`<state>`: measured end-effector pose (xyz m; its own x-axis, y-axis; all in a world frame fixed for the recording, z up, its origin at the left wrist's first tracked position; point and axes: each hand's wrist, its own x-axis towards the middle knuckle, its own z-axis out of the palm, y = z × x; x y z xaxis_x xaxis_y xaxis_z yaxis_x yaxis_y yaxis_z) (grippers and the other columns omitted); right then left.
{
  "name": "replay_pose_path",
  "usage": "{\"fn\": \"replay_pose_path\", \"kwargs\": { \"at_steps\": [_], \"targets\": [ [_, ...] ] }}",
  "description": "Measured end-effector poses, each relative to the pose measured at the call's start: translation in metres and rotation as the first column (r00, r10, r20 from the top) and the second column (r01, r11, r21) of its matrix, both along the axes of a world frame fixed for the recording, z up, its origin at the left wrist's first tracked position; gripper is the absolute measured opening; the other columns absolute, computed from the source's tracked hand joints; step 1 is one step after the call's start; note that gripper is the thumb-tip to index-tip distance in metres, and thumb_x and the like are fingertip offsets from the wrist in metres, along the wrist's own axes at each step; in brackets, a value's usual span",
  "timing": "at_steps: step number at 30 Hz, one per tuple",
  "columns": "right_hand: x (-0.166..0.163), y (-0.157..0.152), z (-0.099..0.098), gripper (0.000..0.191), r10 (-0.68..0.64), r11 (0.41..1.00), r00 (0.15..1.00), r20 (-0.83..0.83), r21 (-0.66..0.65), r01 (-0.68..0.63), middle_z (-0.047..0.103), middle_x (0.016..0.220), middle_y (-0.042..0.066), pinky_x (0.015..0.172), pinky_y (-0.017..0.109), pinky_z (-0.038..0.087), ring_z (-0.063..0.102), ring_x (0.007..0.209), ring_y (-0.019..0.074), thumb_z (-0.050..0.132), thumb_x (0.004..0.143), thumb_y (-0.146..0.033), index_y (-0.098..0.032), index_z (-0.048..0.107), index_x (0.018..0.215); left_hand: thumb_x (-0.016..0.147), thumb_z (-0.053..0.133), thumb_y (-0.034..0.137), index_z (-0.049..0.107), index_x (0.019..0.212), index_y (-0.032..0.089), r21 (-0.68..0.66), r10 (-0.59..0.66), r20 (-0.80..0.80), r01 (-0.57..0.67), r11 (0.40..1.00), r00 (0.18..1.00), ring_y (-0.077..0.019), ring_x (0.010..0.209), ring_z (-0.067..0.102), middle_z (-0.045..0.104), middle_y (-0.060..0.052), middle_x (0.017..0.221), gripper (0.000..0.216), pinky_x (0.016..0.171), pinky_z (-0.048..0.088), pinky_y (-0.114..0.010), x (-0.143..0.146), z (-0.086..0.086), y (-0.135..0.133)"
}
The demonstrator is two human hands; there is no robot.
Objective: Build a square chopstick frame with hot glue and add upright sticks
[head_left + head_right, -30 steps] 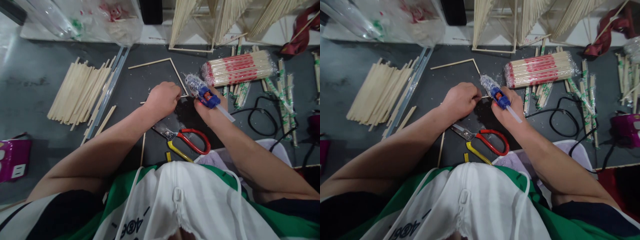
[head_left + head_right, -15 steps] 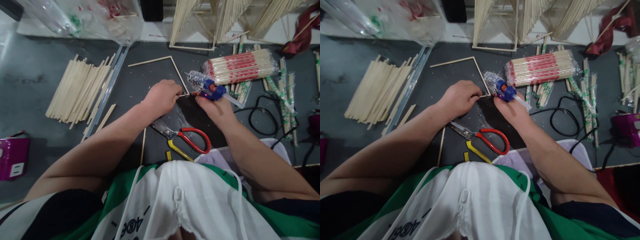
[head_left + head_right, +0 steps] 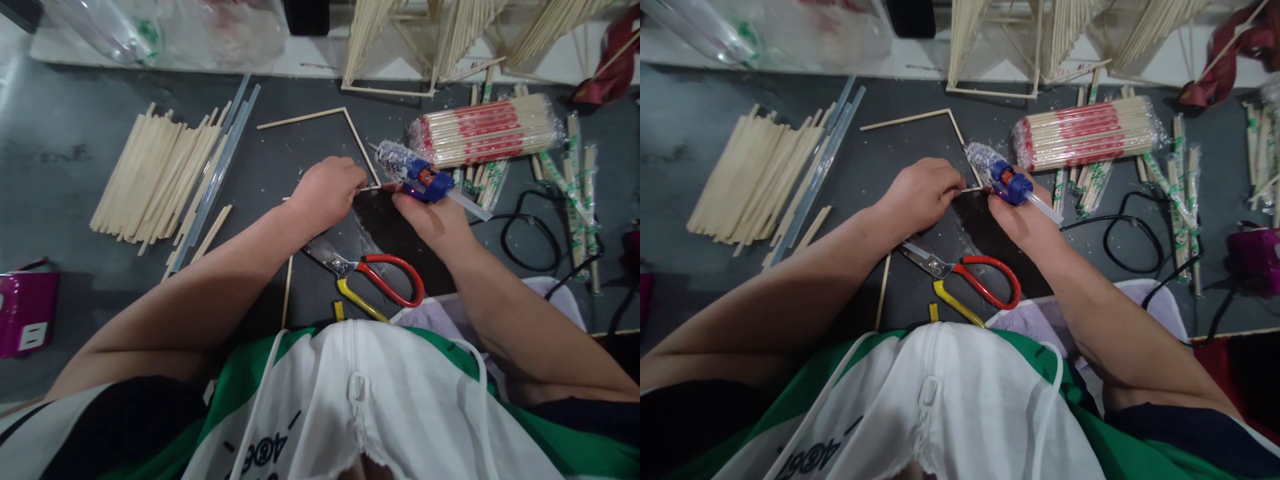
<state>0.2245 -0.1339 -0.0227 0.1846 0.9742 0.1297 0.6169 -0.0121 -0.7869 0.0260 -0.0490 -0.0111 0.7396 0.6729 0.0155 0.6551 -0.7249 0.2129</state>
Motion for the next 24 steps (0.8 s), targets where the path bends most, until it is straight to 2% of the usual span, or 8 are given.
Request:
{"fn": "replay_pose_path", "kwargs": {
  "at_steps": [6, 12, 18, 24],
  "targets": [
    [0.0019, -0.0002, -0.005, 0.019, 0.024, 0.999, 1.0, 0.011, 0.032, -0.024, 0.078, 0.106, 0.004, 0.101, 0.046, 0.056, 0.073, 0.102, 0.0297, 0.066, 0.08, -0.032, -0.03, 0.071, 0.098, 0.096, 0.051, 0.016, 0.072, 0.106, 0.019, 0.002, -0.007, 0.005, 0.007, 1.0, 1.0, -0.0242, 0.113, 0.065, 0.07, -0.007, 0.109, 0.023, 0.095, 0.048, -0.033, 0.0004, -0.0014, 0.0005],
    [0.0007, -0.0015, -0.0018, 0.026, 0.034, 0.999, 0.999, -0.038, 0.044, -0.032, 0.078, 0.103, 0.007, 0.098, 0.051, 0.056, 0.073, 0.1, 0.0324, 0.067, 0.08, -0.031, -0.023, 0.074, 0.103, 0.095, 0.049, 0.015, 0.072, 0.105, 0.021, -0.018, -0.004, 0.01, 0.004, 1.0, 1.0, -0.0239, 0.113, 0.065, 0.07, -0.006, 0.107, 0.025, 0.096, 0.048, -0.033, 0.0005, -0.0004, 0.0012],
    [-0.0019, -0.0027, 0.003, 0.018, 0.032, 0.999, 0.999, -0.019, 0.035, -0.031, 0.078, 0.102, 0.004, 0.1, 0.046, 0.055, 0.073, 0.104, 0.0304, 0.065, 0.08, -0.028, -0.029, 0.073, 0.096, 0.095, 0.049, 0.014, 0.072, 0.102, 0.02, -0.003, -0.016, 0.012, 0.016, 1.0, 1.0, -0.0228, 0.111, 0.065, 0.07, -0.006, 0.104, 0.024, 0.094, 0.048, -0.032, 0.0008, 0.0002, 0.0012],
    [-0.0017, -0.0012, -0.0011, 0.019, 0.019, 0.998, 1.0, -0.018, 0.067, -0.018, 0.078, 0.101, 0.003, 0.099, 0.047, 0.056, 0.074, 0.103, 0.0309, 0.066, 0.079, -0.026, -0.03, 0.073, 0.095, 0.096, 0.048, 0.015, 0.071, 0.103, 0.02, 0.055, -0.038, -0.015, 0.039, 0.998, 0.999, -0.022, 0.109, 0.066, 0.069, -0.005, 0.103, 0.025, 0.091, 0.05, -0.031, 0.0011, -0.0006, 0.0005]
  ]
}}
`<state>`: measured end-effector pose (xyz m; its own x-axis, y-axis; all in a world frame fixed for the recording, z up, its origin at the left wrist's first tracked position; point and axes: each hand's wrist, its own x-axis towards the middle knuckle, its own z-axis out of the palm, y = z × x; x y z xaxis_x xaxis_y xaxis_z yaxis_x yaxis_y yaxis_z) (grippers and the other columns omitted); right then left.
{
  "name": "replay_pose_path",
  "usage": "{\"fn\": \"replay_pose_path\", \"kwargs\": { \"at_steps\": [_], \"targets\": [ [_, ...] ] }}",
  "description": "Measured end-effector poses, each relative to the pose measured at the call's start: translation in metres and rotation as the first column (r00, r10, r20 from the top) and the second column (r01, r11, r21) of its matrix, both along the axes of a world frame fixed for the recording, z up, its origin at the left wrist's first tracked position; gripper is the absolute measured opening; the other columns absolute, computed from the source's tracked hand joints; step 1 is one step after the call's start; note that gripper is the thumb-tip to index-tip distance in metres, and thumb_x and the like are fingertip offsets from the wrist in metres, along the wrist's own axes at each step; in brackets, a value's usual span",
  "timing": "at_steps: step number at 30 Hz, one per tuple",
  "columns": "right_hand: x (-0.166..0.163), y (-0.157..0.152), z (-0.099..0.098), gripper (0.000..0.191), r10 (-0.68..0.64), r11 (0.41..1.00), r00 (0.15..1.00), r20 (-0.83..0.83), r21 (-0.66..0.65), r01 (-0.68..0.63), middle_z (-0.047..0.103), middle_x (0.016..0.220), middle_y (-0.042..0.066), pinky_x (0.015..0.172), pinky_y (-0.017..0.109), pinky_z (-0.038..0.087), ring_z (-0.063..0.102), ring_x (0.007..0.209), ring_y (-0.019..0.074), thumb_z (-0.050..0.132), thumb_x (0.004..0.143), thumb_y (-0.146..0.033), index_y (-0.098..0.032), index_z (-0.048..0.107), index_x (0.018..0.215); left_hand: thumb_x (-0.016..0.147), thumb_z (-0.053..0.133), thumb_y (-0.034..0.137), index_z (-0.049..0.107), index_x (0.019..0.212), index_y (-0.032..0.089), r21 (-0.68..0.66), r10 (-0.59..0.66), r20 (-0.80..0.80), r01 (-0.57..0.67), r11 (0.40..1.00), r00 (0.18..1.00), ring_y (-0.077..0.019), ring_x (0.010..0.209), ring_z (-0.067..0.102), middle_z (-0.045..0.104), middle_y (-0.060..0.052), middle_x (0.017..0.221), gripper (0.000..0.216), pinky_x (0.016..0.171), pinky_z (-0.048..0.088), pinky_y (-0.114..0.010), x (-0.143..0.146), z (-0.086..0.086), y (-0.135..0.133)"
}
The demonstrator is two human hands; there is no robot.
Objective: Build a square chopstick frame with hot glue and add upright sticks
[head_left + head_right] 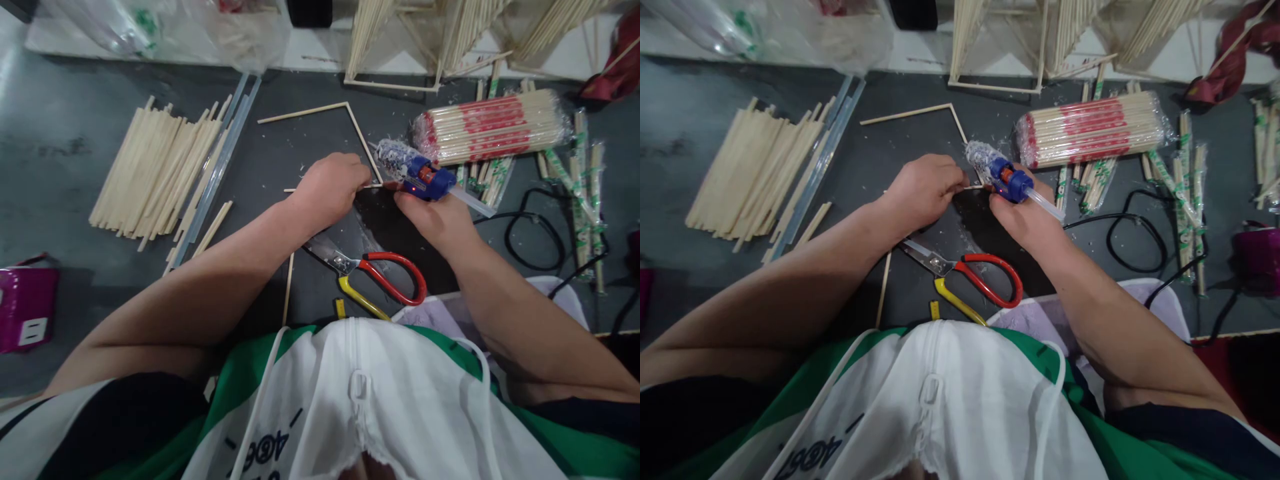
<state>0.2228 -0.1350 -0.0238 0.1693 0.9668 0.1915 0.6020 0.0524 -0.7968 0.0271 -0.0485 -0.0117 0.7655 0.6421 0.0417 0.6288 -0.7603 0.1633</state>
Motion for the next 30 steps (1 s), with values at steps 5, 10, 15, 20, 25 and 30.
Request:
{"fn": "replay_pose_path", "kwargs": {
  "at_steps": [5, 10, 15, 20, 25, 30],
  "targets": [
    [0.001, 0.0016, -0.0032, 0.018, -0.002, 1.0, 1.0, -0.025, 0.012, 0.002, 0.078, 0.096, 0.002, 0.094, 0.048, 0.059, 0.074, 0.097, 0.0307, 0.067, 0.077, -0.025, -0.032, 0.073, 0.093, 0.097, 0.047, 0.015, 0.07, 0.104, 0.02, 0.033, 0.008, -0.036, -0.006, 0.999, 0.999, -0.021, 0.11, 0.067, 0.069, -0.005, 0.104, 0.024, 0.091, 0.05, -0.03, 0.0002, 0.0012, -0.0014],
    [0.0027, 0.0037, -0.0066, 0.017, 0.004, 1.0, 0.998, -0.064, 0.007, -0.004, 0.078, 0.093, 0.001, 0.092, 0.048, 0.06, 0.074, 0.093, 0.0297, 0.067, 0.077, -0.024, -0.032, 0.073, 0.091, 0.099, 0.045, 0.016, 0.07, 0.105, 0.019, 0.035, 0.011, -0.056, -0.01, 0.999, 0.998, -0.0209, 0.11, 0.067, 0.07, -0.005, 0.107, 0.026, 0.092, 0.05, -0.03, -0.0007, 0.0021, -0.0028],
    [0.003, 0.0039, -0.006, 0.018, 0.002, 1.0, 0.997, -0.071, 0.0, -0.002, 0.078, 0.094, 0.001, 0.093, 0.048, 0.059, 0.074, 0.093, 0.0295, 0.067, 0.076, -0.024, -0.032, 0.073, 0.091, 0.099, 0.046, 0.016, 0.07, 0.104, 0.02, 0.038, 0.022, -0.064, -0.019, 0.999, 0.998, -0.0206, 0.11, 0.066, 0.07, -0.005, 0.107, 0.025, 0.093, 0.05, -0.03, -0.0009, 0.0014, -0.0028],
    [0.0034, 0.0041, -0.0056, 0.018, 0.007, 1.0, 0.998, -0.067, -0.011, -0.008, 0.078, 0.096, 0.002, 0.094, 0.05, 0.059, 0.074, 0.096, 0.0308, 0.068, 0.076, -0.026, -0.032, 0.073, 0.092, 0.099, 0.046, 0.016, 0.07, 0.104, 0.02, 0.043, 0.018, -0.063, -0.015, 0.999, 0.998, -0.0209, 0.11, 0.066, 0.07, -0.005, 0.107, 0.025, 0.093, 0.05, -0.03, -0.0009, 0.0006, -0.002],
    [0.0033, 0.005, -0.0079, 0.017, 0.02, 1.0, 0.997, -0.075, 0.002, -0.02, 0.078, 0.097, 0.002, 0.095, 0.051, 0.059, 0.074, 0.097, 0.0307, 0.067, 0.076, -0.025, -0.032, 0.072, 0.091, 0.098, 0.047, 0.016, 0.071, 0.103, 0.02, 0.039, 0.016, -0.043, -0.014, 0.999, 0.999, -0.0211, 0.109, 0.067, 0.07, -0.005, 0.104, 0.025, 0.091, 0.051, -0.03, -0.0008, 0.001, -0.0017],
    [0.0032, 0.0056, -0.0092, 0.015, 0.027, 0.999, 0.995, -0.099, 0.022, -0.025, 0.077, 0.095, 0.002, 0.093, 0.05, 0.059, 0.074, 0.095, 0.0301, 0.067, 0.075, -0.024, -0.031, 0.072, 0.089, 0.097, 0.047, 0.016, 0.071, 0.102, 0.02, 0.035, 0.015, -0.038, -0.014, 0.999, 0.999, -0.0216, 0.108, 0.067, 0.07, -0.005, 0.105, 0.024, 0.092, 0.051, -0.032, -0.0007, 0.0014, -0.0016]
  ]
}}
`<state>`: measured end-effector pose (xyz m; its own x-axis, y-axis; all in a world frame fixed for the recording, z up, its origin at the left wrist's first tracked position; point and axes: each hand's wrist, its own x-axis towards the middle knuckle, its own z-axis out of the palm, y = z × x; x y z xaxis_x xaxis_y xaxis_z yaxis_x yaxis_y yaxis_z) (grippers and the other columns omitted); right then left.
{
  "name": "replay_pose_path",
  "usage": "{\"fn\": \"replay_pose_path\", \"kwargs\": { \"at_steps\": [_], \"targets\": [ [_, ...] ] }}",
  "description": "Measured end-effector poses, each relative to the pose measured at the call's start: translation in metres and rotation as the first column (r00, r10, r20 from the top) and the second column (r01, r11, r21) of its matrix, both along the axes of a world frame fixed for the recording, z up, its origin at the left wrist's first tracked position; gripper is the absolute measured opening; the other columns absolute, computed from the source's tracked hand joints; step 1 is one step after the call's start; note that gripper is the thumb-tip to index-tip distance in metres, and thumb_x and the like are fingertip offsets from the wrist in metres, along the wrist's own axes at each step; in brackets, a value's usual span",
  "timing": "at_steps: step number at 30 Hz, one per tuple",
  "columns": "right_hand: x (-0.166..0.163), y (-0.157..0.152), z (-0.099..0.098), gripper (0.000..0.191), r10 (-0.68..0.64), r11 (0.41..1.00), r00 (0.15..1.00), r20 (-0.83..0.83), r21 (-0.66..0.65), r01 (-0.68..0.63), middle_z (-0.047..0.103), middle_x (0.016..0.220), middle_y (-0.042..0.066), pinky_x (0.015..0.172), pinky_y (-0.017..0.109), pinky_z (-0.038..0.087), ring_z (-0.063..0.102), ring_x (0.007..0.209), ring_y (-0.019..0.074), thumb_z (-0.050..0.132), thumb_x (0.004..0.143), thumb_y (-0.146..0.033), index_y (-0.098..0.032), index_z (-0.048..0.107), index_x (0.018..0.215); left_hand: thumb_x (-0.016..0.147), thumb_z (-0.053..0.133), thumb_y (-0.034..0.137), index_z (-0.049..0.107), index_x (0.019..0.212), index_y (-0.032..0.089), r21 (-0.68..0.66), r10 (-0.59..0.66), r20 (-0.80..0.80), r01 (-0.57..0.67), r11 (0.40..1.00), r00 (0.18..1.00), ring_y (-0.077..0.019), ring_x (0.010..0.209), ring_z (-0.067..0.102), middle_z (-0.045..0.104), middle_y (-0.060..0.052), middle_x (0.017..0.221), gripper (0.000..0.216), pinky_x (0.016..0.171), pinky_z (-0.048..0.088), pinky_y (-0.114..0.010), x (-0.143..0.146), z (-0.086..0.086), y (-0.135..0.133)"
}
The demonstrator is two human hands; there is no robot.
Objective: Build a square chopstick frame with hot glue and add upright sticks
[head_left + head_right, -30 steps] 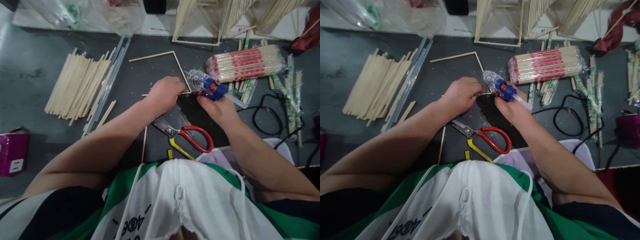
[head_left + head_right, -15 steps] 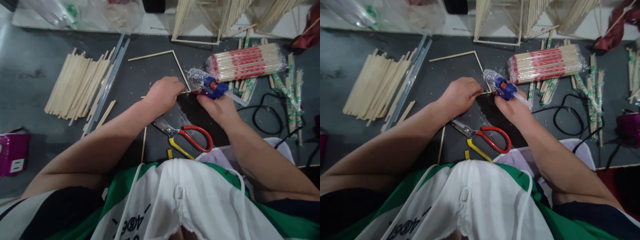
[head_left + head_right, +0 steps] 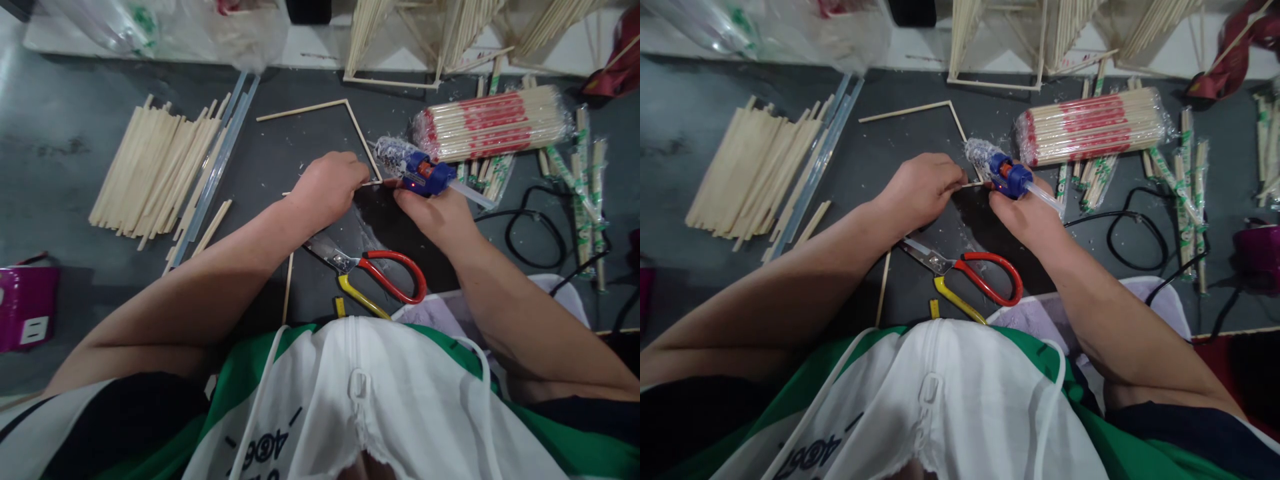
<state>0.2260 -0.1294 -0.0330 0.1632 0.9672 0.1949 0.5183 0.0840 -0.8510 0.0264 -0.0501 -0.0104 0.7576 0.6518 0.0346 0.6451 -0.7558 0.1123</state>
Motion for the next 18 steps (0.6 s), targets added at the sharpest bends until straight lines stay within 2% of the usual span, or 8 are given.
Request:
{"fn": "replay_pose_path", "kwargs": {
  "at_steps": [11, 18],
  "targets": [
    [0.0003, -0.0013, -0.0025, 0.016, -0.05, 0.999, 0.998, 0.024, -0.008, 0.05, 0.077, 0.095, 0.002, 0.096, 0.049, 0.058, 0.074, 0.097, 0.0302, 0.066, 0.077, -0.023, -0.032, 0.072, 0.089, 0.099, 0.046, 0.018, 0.071, 0.104, 0.02, -0.021, 0.0, -0.027, -0.001, 1.0, 1.0, -0.021, 0.109, 0.066, 0.069, -0.005, 0.105, 0.025, 0.094, 0.05, -0.031, 0.0005, 0.0033, -0.0008],
    [-0.0002, -0.0015, 0.0002, 0.016, -0.02, 1.0, 0.999, 0.024, -0.005, 0.02, 0.077, 0.095, 0.002, 0.095, 0.049, 0.059, 0.074, 0.097, 0.0299, 0.067, 0.077, -0.022, -0.033, 0.071, 0.088, 0.097, 0.047, 0.018, 0.071, 0.102, 0.02, 0.003, -0.002, -0.023, 0.003, 1.0, 1.0, -0.0211, 0.107, 0.067, 0.07, -0.005, 0.104, 0.024, 0.092, 0.051, -0.031, 0.0002, 0.0026, -0.001]
  ]
}}
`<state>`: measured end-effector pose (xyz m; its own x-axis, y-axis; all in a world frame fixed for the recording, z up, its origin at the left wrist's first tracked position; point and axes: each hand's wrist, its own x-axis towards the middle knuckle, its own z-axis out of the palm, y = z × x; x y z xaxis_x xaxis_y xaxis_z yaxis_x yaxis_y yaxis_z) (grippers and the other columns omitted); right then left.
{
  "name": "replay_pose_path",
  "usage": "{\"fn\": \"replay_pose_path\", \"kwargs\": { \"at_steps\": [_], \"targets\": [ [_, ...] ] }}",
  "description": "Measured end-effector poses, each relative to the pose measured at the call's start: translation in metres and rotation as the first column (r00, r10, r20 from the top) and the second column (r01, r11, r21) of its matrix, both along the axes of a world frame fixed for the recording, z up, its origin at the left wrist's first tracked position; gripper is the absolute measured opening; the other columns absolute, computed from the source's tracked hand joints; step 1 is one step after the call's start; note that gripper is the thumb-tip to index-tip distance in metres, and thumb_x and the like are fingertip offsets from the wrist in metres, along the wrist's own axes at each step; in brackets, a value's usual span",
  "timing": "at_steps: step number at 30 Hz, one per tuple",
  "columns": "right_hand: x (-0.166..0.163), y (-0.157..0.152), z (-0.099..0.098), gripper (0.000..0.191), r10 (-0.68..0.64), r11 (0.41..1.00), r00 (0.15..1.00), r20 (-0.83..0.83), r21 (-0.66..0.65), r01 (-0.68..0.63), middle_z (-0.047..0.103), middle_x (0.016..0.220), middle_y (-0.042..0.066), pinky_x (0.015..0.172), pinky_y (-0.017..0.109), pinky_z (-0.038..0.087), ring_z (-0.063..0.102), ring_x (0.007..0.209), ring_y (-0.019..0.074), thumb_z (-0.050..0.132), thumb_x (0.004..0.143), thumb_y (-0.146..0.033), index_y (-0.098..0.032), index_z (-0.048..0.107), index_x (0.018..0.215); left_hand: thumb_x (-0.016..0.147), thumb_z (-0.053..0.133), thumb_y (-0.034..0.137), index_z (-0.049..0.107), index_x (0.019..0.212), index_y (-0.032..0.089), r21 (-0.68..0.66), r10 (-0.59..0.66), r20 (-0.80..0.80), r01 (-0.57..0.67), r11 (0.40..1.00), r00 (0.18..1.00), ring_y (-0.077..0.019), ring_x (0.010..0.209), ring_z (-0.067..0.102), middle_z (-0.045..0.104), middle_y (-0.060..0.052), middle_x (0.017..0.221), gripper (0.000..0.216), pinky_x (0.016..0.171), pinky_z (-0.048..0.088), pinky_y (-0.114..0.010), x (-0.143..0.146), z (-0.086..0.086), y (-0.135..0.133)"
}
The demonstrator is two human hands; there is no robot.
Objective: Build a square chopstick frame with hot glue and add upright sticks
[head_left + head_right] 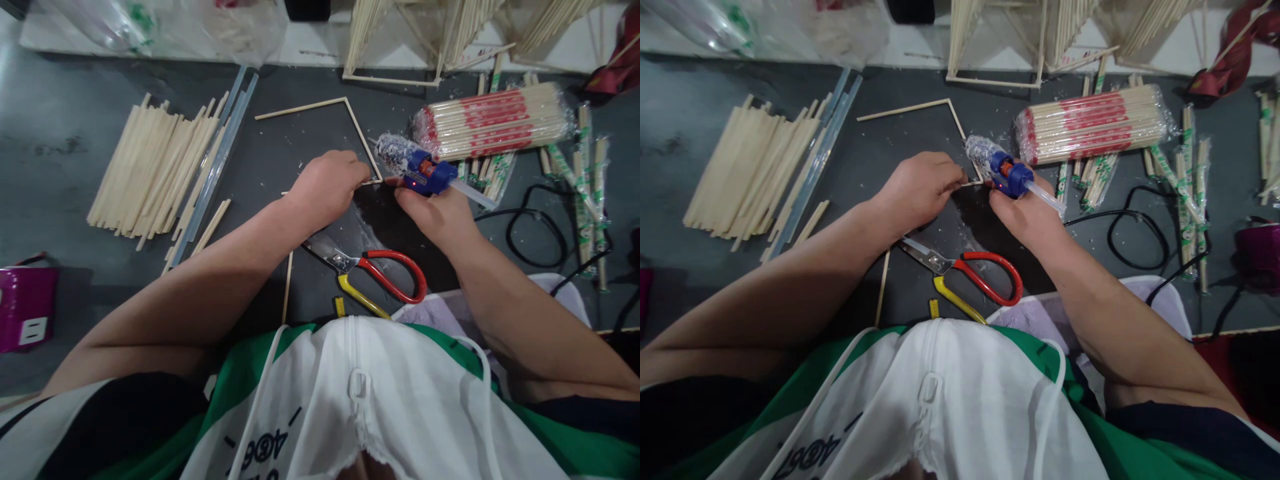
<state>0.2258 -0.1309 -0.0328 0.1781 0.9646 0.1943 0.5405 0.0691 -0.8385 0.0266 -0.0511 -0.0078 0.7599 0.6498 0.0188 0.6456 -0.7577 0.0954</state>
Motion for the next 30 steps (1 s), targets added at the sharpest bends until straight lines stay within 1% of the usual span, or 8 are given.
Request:
{"fn": "replay_pose_path", "kwargs": {
  "at_steps": [5, 10, 14, 17, 24, 27, 30],
  "targets": [
    [-0.002, 0.0, 0.003, 0.015, -0.007, 1.0, 1.0, 0.007, -0.021, 0.007, 0.077, 0.092, 0.001, 0.093, 0.049, 0.059, 0.073, 0.093, 0.0295, 0.066, 0.076, -0.023, -0.033, 0.07, 0.087, 0.096, 0.048, 0.017, 0.071, 0.101, 0.02, 0.009, -0.011, 0.027, 0.011, 1.0, 1.0, -0.0212, 0.106, 0.067, 0.07, -0.006, 0.102, 0.024, 0.09, 0.051, -0.031, -0.001, -0.002, 0.001],
    [-0.002, 0.001, 0.001, 0.015, -0.001, 1.0, 1.0, -0.016, -0.023, 0.001, 0.077, 0.094, 0.002, 0.094, 0.049, 0.059, 0.074, 0.095, 0.0299, 0.067, 0.075, -0.023, -0.032, 0.07, 0.087, 0.096, 0.048, 0.017, 0.071, 0.103, 0.02, -0.014, 0.0, 0.013, 0.0, 1.0, 1.0, -0.0228, 0.108, 0.066, 0.069, -0.007, 0.104, 0.023, 0.092, 0.05, -0.032, -0.001, -0.001, 0.0],
    [0.0, 0.001, -0.001, 0.016, 0.005, 1.0, 1.0, -0.011, -0.017, -0.005, 0.077, 0.096, 0.002, 0.095, 0.051, 0.058, 0.074, 0.096, 0.0306, 0.066, 0.075, -0.024, -0.032, 0.07, 0.088, 0.096, 0.049, 0.016, 0.07, 0.102, 0.02, -0.019, 0.013, 0.009, -0.013, 1.0, 1.0, -0.0226, 0.109, 0.066, 0.069, -0.006, 0.104, 0.023, 0.091, 0.05, -0.032, 0.0, 0.001, -0.001],
    [0.001, 0.001, -0.001, 0.017, 0.015, 1.0, 1.0, 0.006, -0.016, -0.015, 0.077, 0.095, 0.003, 0.096, 0.052, 0.058, 0.073, 0.096, 0.0308, 0.067, 0.075, -0.025, -0.032, 0.072, 0.09, 0.096, 0.049, 0.017, 0.07, 0.102, 0.02, -0.01, 0.01, 0.012, -0.009, 1.0, 1.0, -0.022, 0.107, 0.067, 0.069, -0.006, 0.103, 0.022, 0.09, 0.051, -0.031, 0.0, 0.0, -0.001],
    [0.001, 0.002, 0.0, 0.017, 0.003, 1.0, 1.0, 0.013, -0.021, -0.003, 0.077, 0.094, 0.002, 0.093, 0.05, 0.059, 0.074, 0.095, 0.0307, 0.068, 0.075, -0.024, -0.033, 0.072, 0.089, 0.096, 0.048, 0.017, 0.07, 0.103, 0.021, 0.005, 0.0, 0.017, 0.0, 1.0, 1.0, -0.0217, 0.107, 0.067, 0.069, -0.005, 0.104, 0.023, 0.09, 0.05, -0.031, 0.0, -0.002, 0.0],
    [0.001, 0.002, -0.002, 0.017, 0.002, 1.0, 1.0, 0.006, -0.012, -0.002, 0.077, 0.092, 0.002, 0.091, 0.05, 0.06, 0.074, 0.093, 0.0303, 0.066, 0.076, -0.024, -0.033, 0.072, 0.089, 0.096, 0.047, 0.017, 0.07, 0.104, 0.02, -0.009, 0.007, 0.004, -0.007, 1.0, 1.0, -0.0226, 0.109, 0.066, 0.069, -0.006, 0.106, 0.024, 0.092, 0.05, -0.032, 0.0, 0.0, -0.001],
    [0.002, 0.004, -0.007, 0.016, -0.018, 1.0, 1.0, -0.004, 0.011, 0.018, 0.077, 0.093, 0.002, 0.093, 0.051, 0.06, 0.075, 0.094, 0.0307, 0.066, 0.076, -0.025, -0.033, 0.072, 0.088, 0.097, 0.047, 0.017, 0.07, 0.105, 0.02, -0.017, 0.007, -0.002, -0.007, 1.0, 1.0, -0.0229, 0.11, 0.066, 0.069, -0.006, 0.106, 0.025, 0.092, 0.05, -0.032, 0.001, 0.001, -0.002]
  ]
}}
